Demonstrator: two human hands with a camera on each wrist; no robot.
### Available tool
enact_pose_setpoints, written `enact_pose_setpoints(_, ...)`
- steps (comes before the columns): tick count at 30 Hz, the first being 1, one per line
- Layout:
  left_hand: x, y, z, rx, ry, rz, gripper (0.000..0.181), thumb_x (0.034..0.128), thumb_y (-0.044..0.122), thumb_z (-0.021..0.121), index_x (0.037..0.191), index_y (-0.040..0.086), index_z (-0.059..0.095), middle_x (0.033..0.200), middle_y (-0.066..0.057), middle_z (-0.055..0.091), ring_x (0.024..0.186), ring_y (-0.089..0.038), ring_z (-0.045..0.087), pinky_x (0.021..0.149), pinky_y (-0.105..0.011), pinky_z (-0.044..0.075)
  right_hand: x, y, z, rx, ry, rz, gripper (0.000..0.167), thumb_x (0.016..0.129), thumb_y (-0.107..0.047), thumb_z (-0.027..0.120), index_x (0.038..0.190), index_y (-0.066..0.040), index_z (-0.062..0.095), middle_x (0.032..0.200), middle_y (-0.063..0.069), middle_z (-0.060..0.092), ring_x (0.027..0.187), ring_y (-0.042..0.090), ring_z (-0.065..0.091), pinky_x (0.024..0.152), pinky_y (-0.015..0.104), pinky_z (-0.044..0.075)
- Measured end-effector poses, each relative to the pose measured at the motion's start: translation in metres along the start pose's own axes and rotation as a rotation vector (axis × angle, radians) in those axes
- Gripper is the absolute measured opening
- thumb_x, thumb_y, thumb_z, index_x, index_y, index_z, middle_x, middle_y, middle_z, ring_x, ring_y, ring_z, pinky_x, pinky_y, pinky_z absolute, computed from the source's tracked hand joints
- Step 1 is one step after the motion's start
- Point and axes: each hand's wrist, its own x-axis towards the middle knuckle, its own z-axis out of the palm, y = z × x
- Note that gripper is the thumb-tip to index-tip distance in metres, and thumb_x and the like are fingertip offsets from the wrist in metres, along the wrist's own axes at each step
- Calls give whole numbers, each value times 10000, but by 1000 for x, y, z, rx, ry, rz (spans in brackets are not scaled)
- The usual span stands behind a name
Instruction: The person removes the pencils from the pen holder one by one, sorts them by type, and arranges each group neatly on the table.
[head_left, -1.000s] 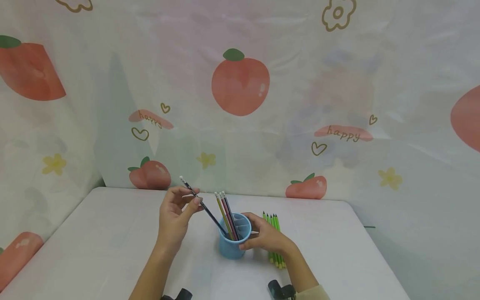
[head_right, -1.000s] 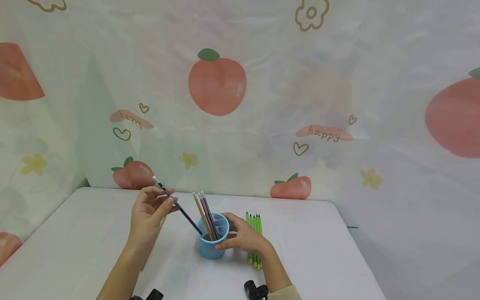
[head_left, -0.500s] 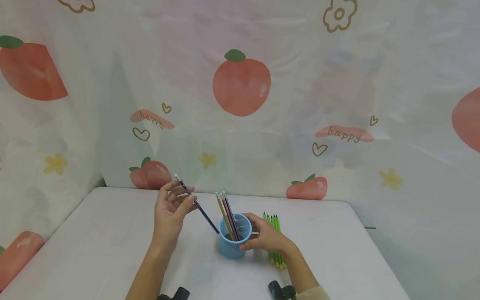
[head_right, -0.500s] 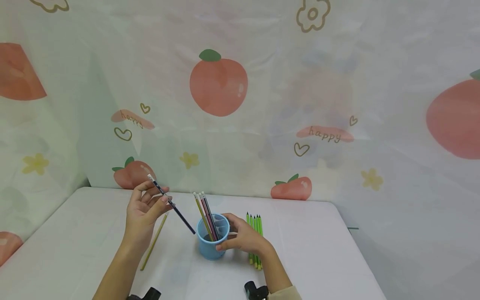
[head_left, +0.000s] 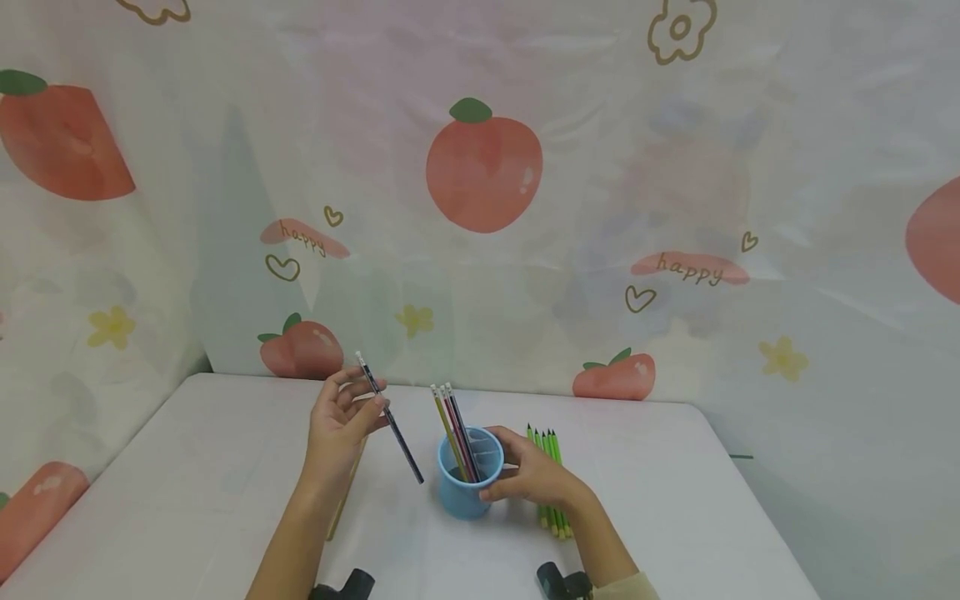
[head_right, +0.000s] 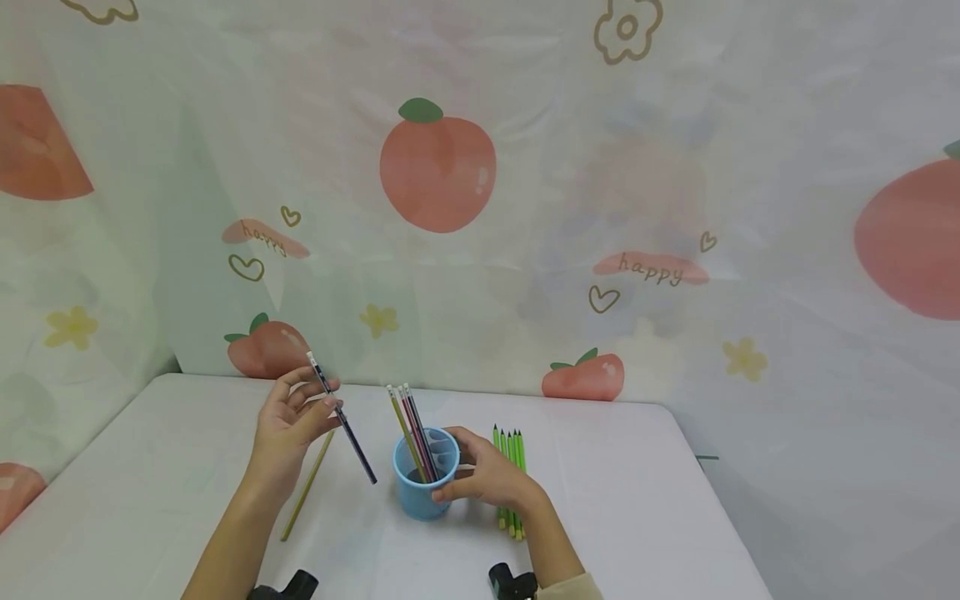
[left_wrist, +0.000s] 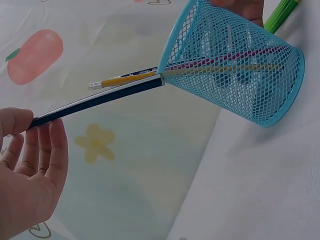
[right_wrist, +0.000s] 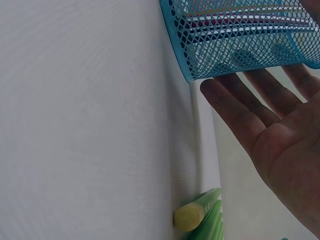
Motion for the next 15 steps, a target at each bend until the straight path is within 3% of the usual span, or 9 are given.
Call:
enact_pose_setpoints(10, 3, -12, -6, 98, -33, -90, 456, 962, 37, 632, 1372, 119, 449, 1187, -54, 630, 957, -153, 638, 816, -291, 594, 0, 0, 0, 11, 3, 4, 774, 756, -114, 861, 1431, -160, 485, 1368, 97, 580, 1285, 327, 533, 1064, 509, 478)
enact_pose_setpoints(15, 4, -15, -8, 125, -54, -104, 447, 963, 29, 623, 1371, 111, 462, 1221, -109, 613, 977, -185, 640, 801, -295, 590, 1, -1, 0, 6, 4, 5, 768, 760, -104, 856, 1429, -158, 485, 1365, 96, 582, 1282, 324, 536, 1061, 507, 481)
